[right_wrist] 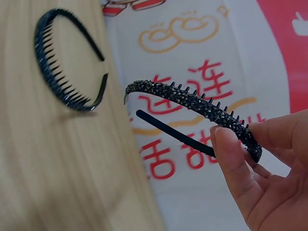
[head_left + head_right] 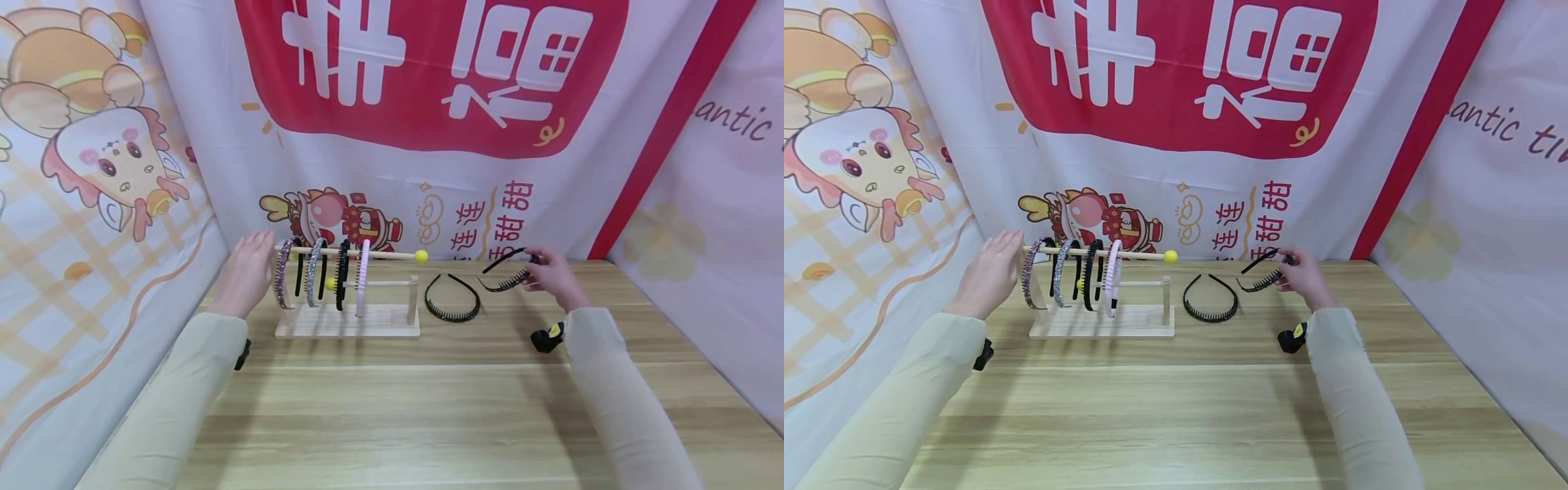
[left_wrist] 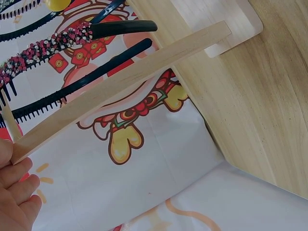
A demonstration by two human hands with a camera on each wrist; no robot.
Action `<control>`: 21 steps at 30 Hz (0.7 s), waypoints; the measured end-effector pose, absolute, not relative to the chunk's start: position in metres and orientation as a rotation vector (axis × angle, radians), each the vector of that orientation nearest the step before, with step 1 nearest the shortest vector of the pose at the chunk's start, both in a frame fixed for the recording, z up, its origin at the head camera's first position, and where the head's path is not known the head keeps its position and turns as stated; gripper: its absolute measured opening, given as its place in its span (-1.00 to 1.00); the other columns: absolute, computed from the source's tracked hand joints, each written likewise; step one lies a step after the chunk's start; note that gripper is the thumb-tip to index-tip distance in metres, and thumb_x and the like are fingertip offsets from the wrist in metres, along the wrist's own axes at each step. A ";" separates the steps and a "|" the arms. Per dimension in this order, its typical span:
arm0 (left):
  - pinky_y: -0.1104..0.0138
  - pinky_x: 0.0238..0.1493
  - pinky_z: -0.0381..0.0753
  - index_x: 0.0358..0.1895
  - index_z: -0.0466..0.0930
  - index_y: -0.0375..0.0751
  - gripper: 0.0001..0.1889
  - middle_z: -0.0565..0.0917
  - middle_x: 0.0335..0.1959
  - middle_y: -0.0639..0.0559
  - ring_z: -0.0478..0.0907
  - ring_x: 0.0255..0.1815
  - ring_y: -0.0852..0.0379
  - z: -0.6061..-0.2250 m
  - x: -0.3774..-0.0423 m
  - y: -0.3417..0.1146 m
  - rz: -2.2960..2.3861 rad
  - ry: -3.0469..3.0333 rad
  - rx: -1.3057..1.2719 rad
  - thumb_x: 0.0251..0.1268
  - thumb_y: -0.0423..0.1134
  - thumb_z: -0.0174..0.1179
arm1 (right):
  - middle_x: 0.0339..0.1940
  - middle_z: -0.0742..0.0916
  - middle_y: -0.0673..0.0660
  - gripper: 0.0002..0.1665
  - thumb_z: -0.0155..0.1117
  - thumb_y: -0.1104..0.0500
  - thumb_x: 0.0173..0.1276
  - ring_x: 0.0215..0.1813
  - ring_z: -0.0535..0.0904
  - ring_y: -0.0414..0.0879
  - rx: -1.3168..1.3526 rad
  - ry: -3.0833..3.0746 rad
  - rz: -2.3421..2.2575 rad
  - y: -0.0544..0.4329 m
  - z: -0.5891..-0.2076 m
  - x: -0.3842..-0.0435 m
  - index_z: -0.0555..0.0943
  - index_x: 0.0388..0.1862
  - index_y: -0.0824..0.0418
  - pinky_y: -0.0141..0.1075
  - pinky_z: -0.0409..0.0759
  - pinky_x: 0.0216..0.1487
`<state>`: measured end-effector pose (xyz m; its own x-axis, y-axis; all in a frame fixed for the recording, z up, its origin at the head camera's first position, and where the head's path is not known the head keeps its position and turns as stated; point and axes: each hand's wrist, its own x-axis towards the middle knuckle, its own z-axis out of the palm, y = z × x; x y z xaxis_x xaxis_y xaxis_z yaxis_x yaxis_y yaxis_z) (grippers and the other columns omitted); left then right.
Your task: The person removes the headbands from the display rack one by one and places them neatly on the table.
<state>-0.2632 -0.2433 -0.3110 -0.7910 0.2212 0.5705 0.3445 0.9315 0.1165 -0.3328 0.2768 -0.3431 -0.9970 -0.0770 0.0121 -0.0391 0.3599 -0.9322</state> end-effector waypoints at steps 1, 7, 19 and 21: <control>0.00 0.37 -0.03 0.22 0.25 -0.56 -0.60 0.31 0.23 -0.42 0.20 0.26 -0.32 -0.311 -0.263 -0.243 -0.288 -2.513 -0.402 0.41 -0.37 -0.12 | -0.02 0.42 0.45 -0.46 -0.12 0.37 0.41 -0.36 0.59 -0.06 -0.102 2.561 -1.756 0.278 -0.347 -0.333 0.11 0.35 0.43 -0.20 0.66 -0.18; 0.01 0.37 -0.04 0.23 0.25 -0.55 -0.59 0.30 0.24 -0.41 0.19 0.27 -0.31 -0.312 -0.264 -0.244 -0.294 -2.518 -0.397 0.41 -0.35 -0.12 | -0.03 0.41 0.48 -0.45 -0.17 0.42 0.38 -0.39 0.59 -0.09 -0.056 2.527 -1.778 0.286 -0.367 -0.334 0.10 0.34 0.47 -0.20 0.66 -0.18; -0.04 0.34 0.04 0.17 0.30 -0.59 -0.63 0.35 0.18 -0.44 0.25 0.22 -0.35 -0.312 -0.265 -0.244 -0.285 -2.459 -0.428 0.40 -0.39 -0.12 | 0.01 0.37 0.56 -0.49 -0.19 0.45 0.40 -0.48 0.61 -0.12 0.045 2.433 -1.869 0.291 -0.402 -0.332 0.08 0.31 0.56 -0.21 0.68 -0.26; -0.05 0.32 0.07 0.15 0.31 -0.60 -0.63 0.37 0.16 -0.45 0.27 0.20 -0.36 -0.313 -0.265 -0.244 -0.278 -2.442 -0.436 0.39 -0.40 -0.12 | -0.02 0.38 0.53 -0.50 -0.19 0.43 0.42 -0.49 0.60 -0.11 0.062 2.426 -1.851 0.291 -0.407 -0.331 0.09 0.30 0.55 -0.22 0.68 -0.31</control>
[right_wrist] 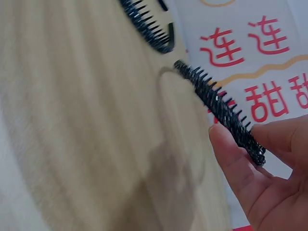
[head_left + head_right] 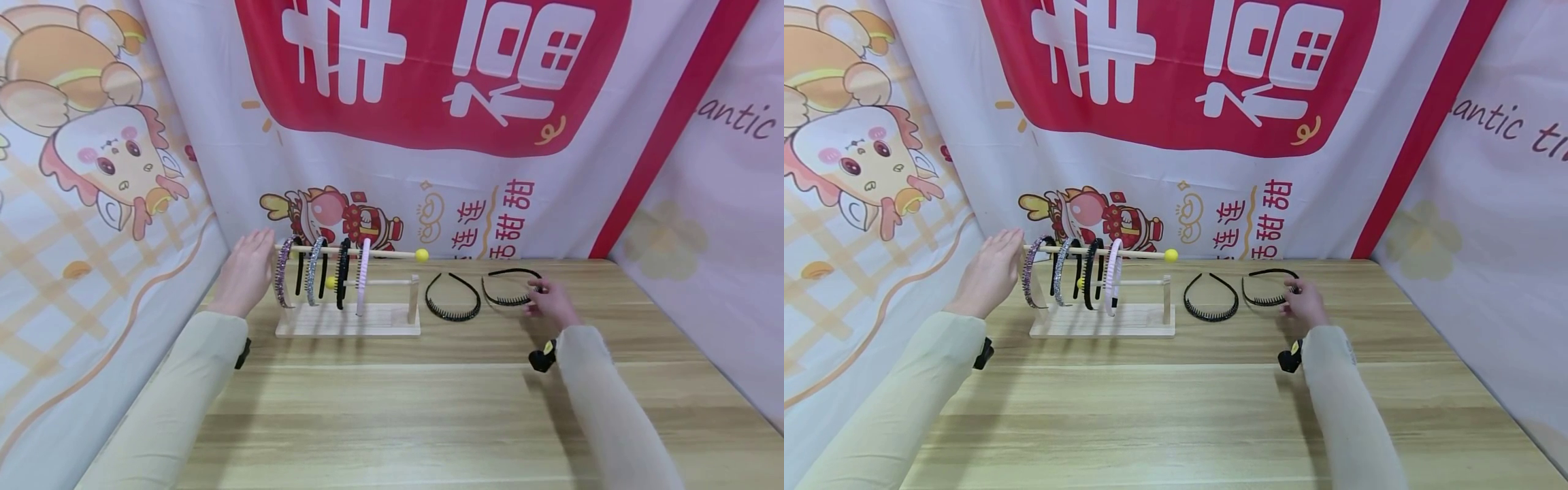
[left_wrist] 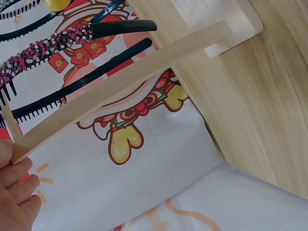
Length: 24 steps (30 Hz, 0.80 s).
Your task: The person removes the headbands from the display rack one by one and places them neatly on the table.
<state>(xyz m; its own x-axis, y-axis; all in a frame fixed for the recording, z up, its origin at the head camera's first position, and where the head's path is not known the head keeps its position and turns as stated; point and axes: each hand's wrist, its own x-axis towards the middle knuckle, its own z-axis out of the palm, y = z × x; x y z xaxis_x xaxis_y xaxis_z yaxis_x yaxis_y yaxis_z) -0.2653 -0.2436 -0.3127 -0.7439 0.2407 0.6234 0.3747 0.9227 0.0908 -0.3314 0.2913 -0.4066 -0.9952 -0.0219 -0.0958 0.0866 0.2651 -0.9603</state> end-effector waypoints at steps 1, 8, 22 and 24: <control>-0.05 0.32 0.07 0.15 0.31 -0.60 -0.63 0.37 0.16 -0.46 0.27 0.20 -0.36 -0.313 -0.265 -0.244 -0.278 -2.440 -0.437 0.39 -0.40 -0.12 | -0.05 0.40 0.52 -0.50 -0.19 0.43 0.41 -0.50 0.59 -0.10 0.055 2.433 -1.829 0.292 -0.409 -0.331 0.09 0.30 0.56 -0.22 0.68 -0.34; -0.05 0.32 0.08 0.16 0.31 -0.60 -0.63 0.37 0.16 -0.45 0.27 0.20 -0.35 -0.313 -0.265 -0.243 -0.276 -2.444 -0.434 0.39 -0.41 -0.11 | -0.45 0.57 0.29 -0.64 -0.14 0.38 0.43 -0.54 0.59 -0.06 0.013 2.461 -1.641 0.297 -0.423 -0.328 0.21 0.13 0.58 -0.22 0.67 -0.46; -0.03 0.34 0.04 0.18 0.29 -0.58 -0.63 0.34 0.19 -0.44 0.24 0.22 -0.34 -0.313 -0.265 -0.243 -0.288 -2.471 -0.428 0.40 -0.40 -0.12 | -0.57 0.45 0.13 -0.83 -0.14 0.36 0.45 -0.57 0.52 -0.09 -0.019 2.414 -1.511 0.301 -0.436 -0.328 0.28 -0.16 0.53 -0.28 0.61 -0.53; -0.03 0.34 0.04 0.18 0.29 -0.58 -0.63 0.34 0.19 -0.44 0.24 0.22 -0.34 -0.313 -0.265 -0.243 -0.286 -2.473 -0.428 0.40 -0.40 -0.12 | -0.57 0.46 0.13 -0.82 -0.13 0.36 0.45 -0.57 0.52 -0.09 -0.012 2.414 -1.497 0.301 -0.436 -0.328 0.29 -0.15 0.54 -0.28 0.61 -0.53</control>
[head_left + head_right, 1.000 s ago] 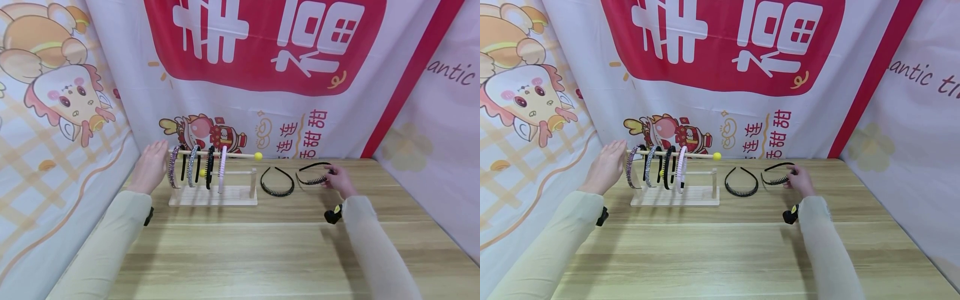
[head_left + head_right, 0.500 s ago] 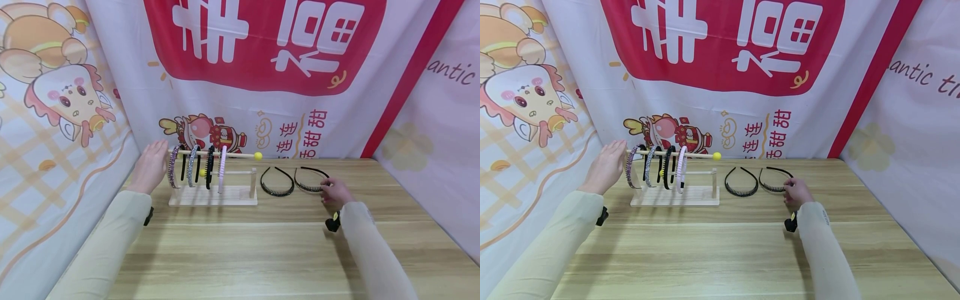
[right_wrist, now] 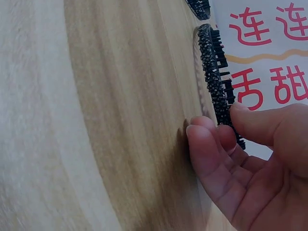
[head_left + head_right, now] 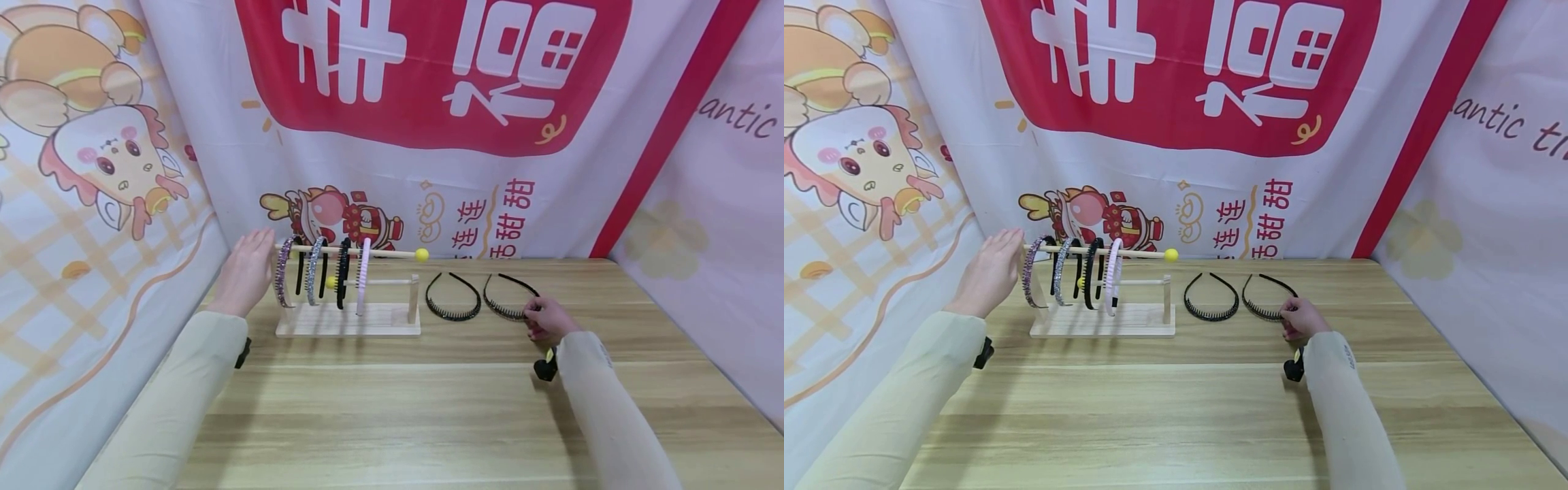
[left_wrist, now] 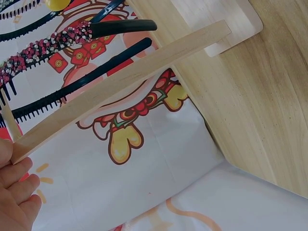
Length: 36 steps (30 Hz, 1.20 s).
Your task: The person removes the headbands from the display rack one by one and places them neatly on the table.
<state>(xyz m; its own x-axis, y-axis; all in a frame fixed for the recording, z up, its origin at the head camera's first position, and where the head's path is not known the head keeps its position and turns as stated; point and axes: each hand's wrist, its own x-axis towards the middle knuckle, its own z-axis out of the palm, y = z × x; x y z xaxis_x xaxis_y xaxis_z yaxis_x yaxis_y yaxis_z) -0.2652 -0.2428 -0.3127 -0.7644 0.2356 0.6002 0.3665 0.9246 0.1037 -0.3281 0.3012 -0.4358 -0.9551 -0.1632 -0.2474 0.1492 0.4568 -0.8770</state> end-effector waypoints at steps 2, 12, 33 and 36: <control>-0.03 0.34 0.04 0.18 0.29 -0.58 -0.63 0.34 0.18 -0.44 0.24 0.22 -0.34 -0.313 -0.265 -0.243 -0.285 -2.473 -0.428 0.40 -0.40 -0.12 | -0.57 0.47 0.13 -0.82 -0.12 0.36 0.45 -0.58 0.52 -0.09 0.000 2.421 -1.483 0.301 -0.436 -0.328 0.31 -0.15 0.53 -0.28 0.62 -0.53; -0.02 0.35 0.01 0.19 0.27 -0.58 -0.62 0.33 0.19 -0.45 0.23 0.23 -0.35 -0.312 -0.265 -0.244 -0.291 -2.485 -0.427 0.41 -0.40 -0.14 | -0.59 0.45 0.12 -0.79 -0.16 0.40 0.44 -0.59 0.52 -0.10 -0.010 2.430 -1.453 0.303 -0.436 -0.327 0.32 -0.09 0.58 -0.28 0.62 -0.54; -0.02 0.35 0.00 0.20 0.27 -0.58 -0.62 0.32 0.20 -0.44 0.22 0.24 -0.35 -0.311 -0.263 -0.243 -0.298 -2.491 -0.425 0.41 -0.39 -0.12 | -0.42 0.54 0.32 -0.65 -0.07 0.28 0.42 -0.56 0.56 -0.10 -0.129 2.669 -1.304 0.285 -0.401 -0.336 0.39 0.05 0.53 -0.19 0.66 -0.45; -0.01 0.36 -0.02 0.21 0.25 -0.57 -0.61 0.30 0.22 -0.44 0.20 0.25 -0.34 -0.311 -0.263 -0.243 -0.298 -2.506 -0.420 0.42 -0.38 -0.14 | -0.38 0.52 0.30 -0.64 -0.05 0.24 0.44 -0.53 0.57 -0.06 -0.161 2.659 -1.296 0.278 -0.390 -0.339 0.39 0.07 0.50 -0.13 0.67 -0.39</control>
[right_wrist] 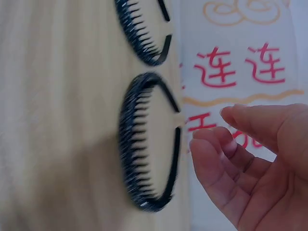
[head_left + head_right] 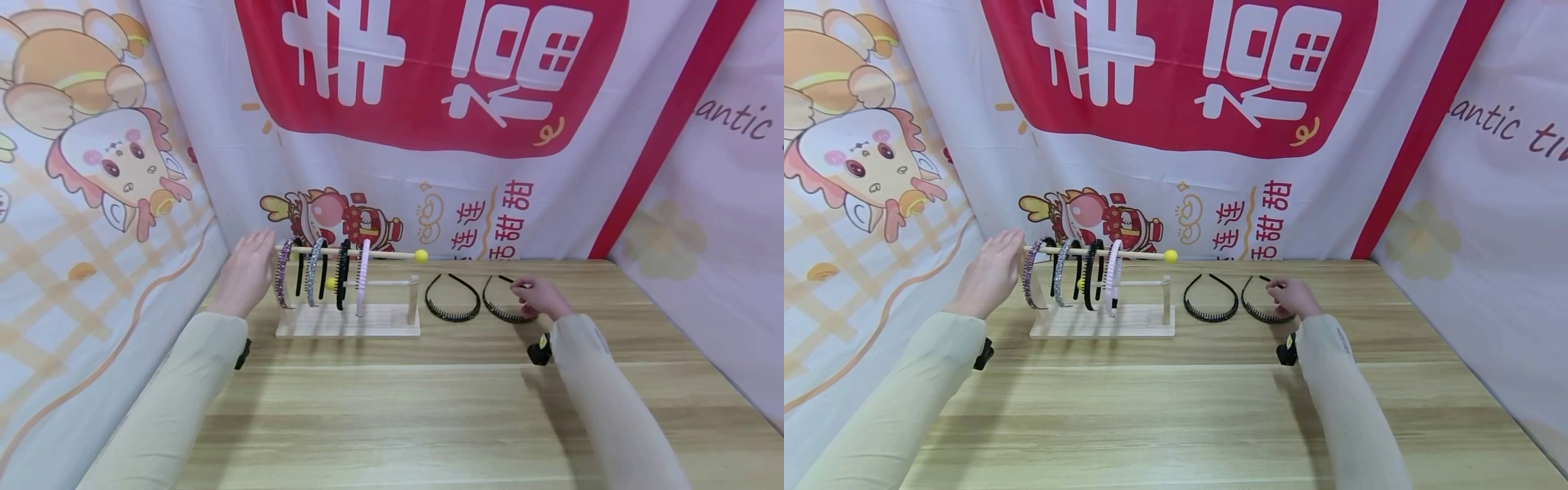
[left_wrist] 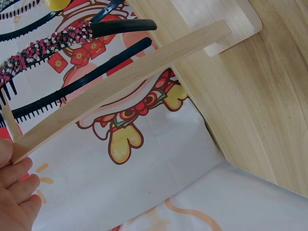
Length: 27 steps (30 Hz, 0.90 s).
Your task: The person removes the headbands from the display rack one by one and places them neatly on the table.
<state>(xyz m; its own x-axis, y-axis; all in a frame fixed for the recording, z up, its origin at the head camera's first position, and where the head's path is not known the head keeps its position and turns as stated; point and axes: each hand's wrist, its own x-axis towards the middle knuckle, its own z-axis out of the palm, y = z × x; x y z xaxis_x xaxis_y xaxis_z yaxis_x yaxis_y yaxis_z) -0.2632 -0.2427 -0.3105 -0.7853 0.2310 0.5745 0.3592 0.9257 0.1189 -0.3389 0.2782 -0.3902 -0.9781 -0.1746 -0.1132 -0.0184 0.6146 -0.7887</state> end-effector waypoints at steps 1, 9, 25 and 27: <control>0.00 0.37 -0.03 0.21 0.25 -0.57 -0.61 0.30 0.22 -0.44 0.20 0.25 -0.34 -0.310 -0.263 -0.243 -0.297 -2.509 -0.419 0.42 -0.38 -0.14 | -0.38 0.52 0.29 -0.63 -0.04 0.23 0.43 -0.51 0.57 -0.04 -0.161 2.663 -1.290 0.275 -0.386 -0.340 0.39 0.08 0.49 -0.12 0.67 -0.37; -0.01 0.36 -0.02 0.21 0.25 -0.57 -0.61 0.30 0.21 -0.44 0.21 0.25 -0.34 -0.310 -0.263 -0.243 -0.293 -2.507 -0.416 0.41 -0.39 -0.14 | -0.39 0.51 0.21 -0.63 -0.03 0.22 0.44 -0.45 0.55 0.01 -0.257 2.670 -1.260 0.248 -0.352 -0.347 0.39 0.10 0.45 -0.15 0.67 -0.34; -0.02 0.35 0.01 0.19 0.27 -0.57 -0.62 0.32 0.20 -0.44 0.23 0.24 -0.34 -0.312 -0.265 -0.244 -0.286 -2.491 -0.426 0.40 -0.40 -0.11 | -0.33 0.57 0.22 -0.66 0.06 0.13 0.40 -0.41 0.57 0.05 -0.408 2.764 -1.116 0.180 -0.296 -0.345 0.46 0.07 0.28 -0.23 0.67 -0.40; -0.02 0.35 0.01 0.19 0.28 -0.57 -0.62 0.32 0.20 -0.44 0.22 0.24 -0.34 -0.312 -0.265 -0.244 -0.287 -2.490 -0.427 0.40 -0.40 -0.11 | -0.34 0.58 0.21 -0.65 0.07 0.12 0.40 -0.42 0.57 0.03 -0.437 2.767 -1.124 0.171 -0.291 -0.344 0.47 0.08 0.26 -0.24 0.67 -0.41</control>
<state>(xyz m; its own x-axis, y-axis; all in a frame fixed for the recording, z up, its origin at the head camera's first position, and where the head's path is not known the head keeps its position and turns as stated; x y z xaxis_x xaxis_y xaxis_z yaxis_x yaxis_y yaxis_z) -0.2649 -0.2437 -0.3117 -0.7745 0.2367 0.5867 0.3639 0.9253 0.1070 -0.3438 0.1711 -0.2907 -0.9506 -0.3103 -0.0054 -0.2186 0.6820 -0.6979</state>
